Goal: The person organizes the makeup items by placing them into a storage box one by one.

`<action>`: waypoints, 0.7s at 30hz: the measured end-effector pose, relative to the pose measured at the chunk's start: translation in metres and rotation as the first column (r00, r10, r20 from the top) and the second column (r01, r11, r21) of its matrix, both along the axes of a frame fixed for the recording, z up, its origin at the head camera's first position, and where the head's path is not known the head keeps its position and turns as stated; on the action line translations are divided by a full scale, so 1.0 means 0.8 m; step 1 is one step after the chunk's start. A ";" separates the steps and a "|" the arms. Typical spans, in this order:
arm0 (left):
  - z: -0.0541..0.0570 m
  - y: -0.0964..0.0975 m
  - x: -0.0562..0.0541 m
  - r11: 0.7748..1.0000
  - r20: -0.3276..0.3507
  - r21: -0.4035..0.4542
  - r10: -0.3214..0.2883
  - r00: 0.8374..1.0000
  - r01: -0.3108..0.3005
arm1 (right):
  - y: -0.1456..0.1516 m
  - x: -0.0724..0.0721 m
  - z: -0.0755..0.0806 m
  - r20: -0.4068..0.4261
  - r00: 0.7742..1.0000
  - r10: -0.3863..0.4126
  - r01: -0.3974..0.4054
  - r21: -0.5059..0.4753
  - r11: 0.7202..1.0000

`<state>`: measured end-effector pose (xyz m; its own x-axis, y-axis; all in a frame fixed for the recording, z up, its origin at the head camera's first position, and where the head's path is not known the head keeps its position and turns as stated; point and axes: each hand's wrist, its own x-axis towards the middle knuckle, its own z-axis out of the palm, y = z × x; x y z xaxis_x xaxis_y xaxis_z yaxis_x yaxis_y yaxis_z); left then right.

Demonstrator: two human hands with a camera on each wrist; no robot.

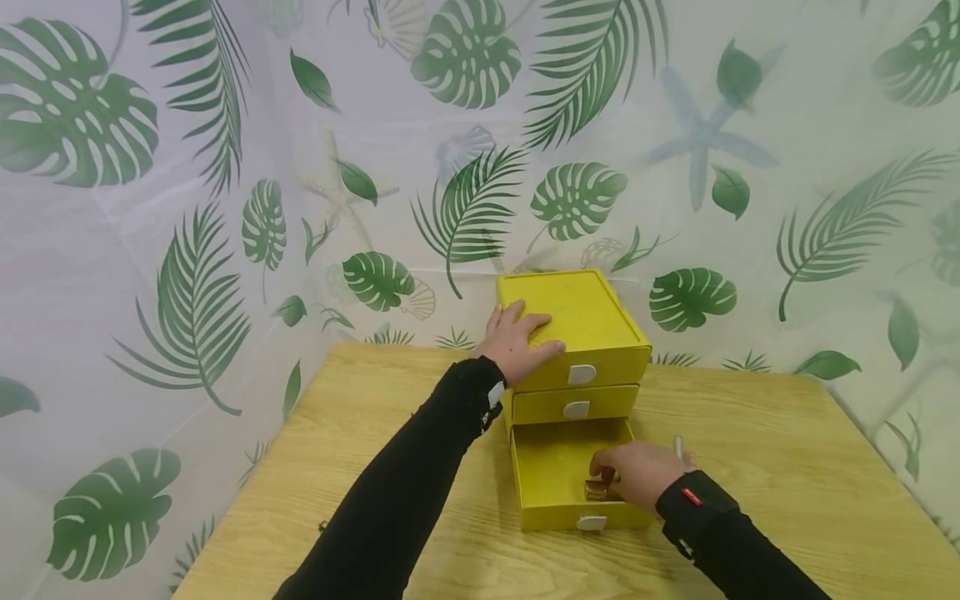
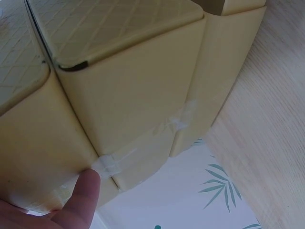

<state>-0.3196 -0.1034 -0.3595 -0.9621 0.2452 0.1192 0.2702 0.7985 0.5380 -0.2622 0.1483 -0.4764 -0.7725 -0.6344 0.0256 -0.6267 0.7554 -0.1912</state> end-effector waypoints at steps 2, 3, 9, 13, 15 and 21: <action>0.000 0.000 0.000 1.000 0.002 0.000 0.004 1.000 -0.004 | -0.001 0.002 0.001 0.012 1.000 -0.027 0.027 0.010 1.000; 0.000 0.000 0.000 1.000 0.002 0.001 0.003 1.000 -0.003 | -0.001 0.003 0.002 0.019 0.999 -0.041 0.041 0.013 0.999; -0.002 0.000 -0.001 1.000 0.001 0.000 -0.002 1.000 0.002 | -0.003 0.008 0.004 0.022 0.996 -0.084 0.084 -0.002 0.996; -0.002 -0.001 -0.001 1.000 0.003 -0.001 -0.005 1.000 0.005 | 0.002 0.009 0.002 -0.008 0.995 -0.102 0.102 -0.048 0.994; -0.002 -0.002 -0.001 1.000 -0.001 0.001 -0.011 1.000 0.011 | 0.007 0.009 0.000 -0.020 0.994 -0.108 0.106 -0.087 0.991; -0.001 -0.002 -0.001 1.000 -0.011 -0.001 -0.019 1.000 0.019 | 0.028 0.003 -0.001 -0.075 0.989 -0.126 0.108 -0.215 0.971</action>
